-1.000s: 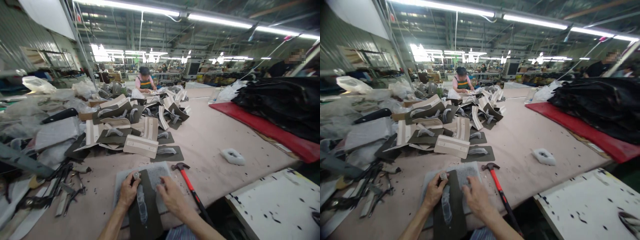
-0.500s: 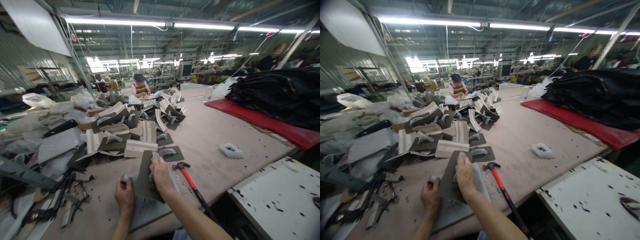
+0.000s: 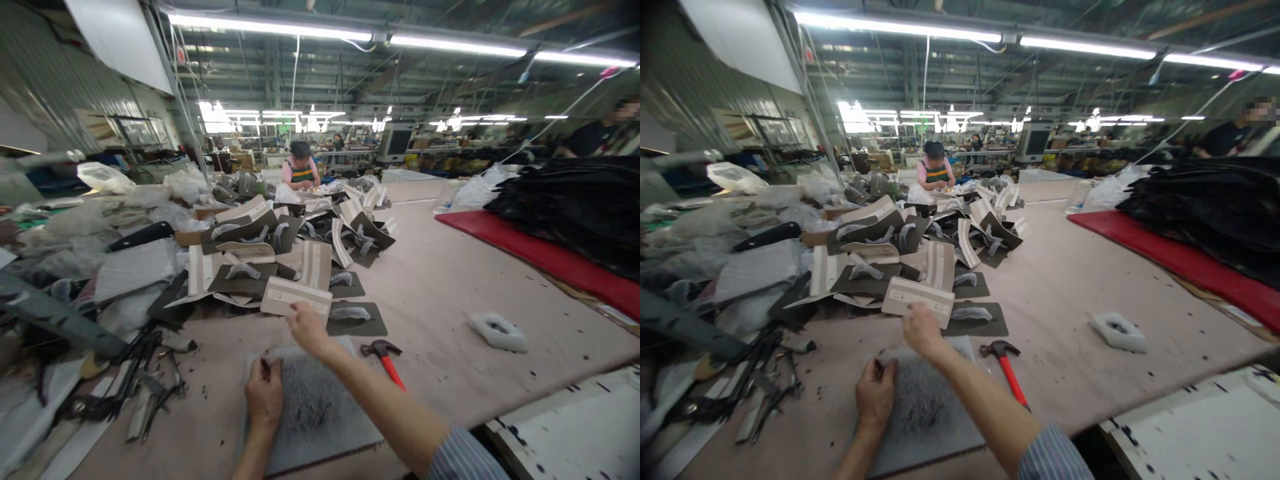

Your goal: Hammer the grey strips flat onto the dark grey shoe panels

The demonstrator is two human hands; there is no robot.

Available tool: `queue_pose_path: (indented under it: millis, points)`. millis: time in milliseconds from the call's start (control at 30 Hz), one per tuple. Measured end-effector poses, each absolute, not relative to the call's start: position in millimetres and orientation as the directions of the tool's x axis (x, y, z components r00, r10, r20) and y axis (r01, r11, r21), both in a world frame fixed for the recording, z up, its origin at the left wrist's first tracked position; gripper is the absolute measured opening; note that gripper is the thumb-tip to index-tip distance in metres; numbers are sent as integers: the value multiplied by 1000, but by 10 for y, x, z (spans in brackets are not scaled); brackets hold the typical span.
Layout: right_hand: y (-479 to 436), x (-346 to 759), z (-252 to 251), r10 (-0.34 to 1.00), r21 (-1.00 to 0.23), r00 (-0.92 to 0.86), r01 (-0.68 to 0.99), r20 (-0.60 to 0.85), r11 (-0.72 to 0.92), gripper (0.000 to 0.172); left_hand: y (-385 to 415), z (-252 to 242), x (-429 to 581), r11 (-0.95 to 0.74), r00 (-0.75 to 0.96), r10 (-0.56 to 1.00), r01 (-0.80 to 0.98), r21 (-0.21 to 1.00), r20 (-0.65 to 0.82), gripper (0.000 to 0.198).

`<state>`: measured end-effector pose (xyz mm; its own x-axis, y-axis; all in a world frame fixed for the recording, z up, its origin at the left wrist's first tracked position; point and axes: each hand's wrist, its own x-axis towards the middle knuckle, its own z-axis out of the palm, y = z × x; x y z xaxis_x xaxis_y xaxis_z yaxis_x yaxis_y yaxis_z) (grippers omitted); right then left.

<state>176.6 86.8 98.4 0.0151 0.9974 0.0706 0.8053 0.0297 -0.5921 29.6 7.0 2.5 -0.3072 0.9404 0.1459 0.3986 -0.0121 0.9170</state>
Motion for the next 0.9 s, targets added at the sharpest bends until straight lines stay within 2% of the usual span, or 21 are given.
queue_pose_path:
  millis: [133,267,500,633,733,800,833,900]
  points:
    - [1469,2095,1037,998,-539,48,842,43,-17,47,79,38,312,33,-325,941,354,935,90,27]
    - [1844,1974,1070,998,-501,-60,864,4,54,61,89,-1,310,32,-318,945,322,946,76,29]
    - [1925,1573,1265,989,-440,-125,894,-77,79,31,102,-16,310,22,-323,943,295,955,78,31]
    - [1529,1712,1520,980,-464,-194,864,51,195,14,107,37,328,5,-335,938,285,959,95,31]
    - [889,1932,1540,942,-528,-241,782,235,332,23,99,45,297,10,-403,910,261,965,100,34]
    - [331,2075,1353,878,-599,-256,651,405,466,23,66,25,227,27,-487,871,185,982,68,34]
    - [41,2132,1196,860,-619,-278,602,429,504,21,38,13,178,26,-548,835,125,992,47,34]
    - [-502,2208,804,859,-601,-319,615,401,510,18,-31,2,63,-13,-656,755,8,1000,15,35]
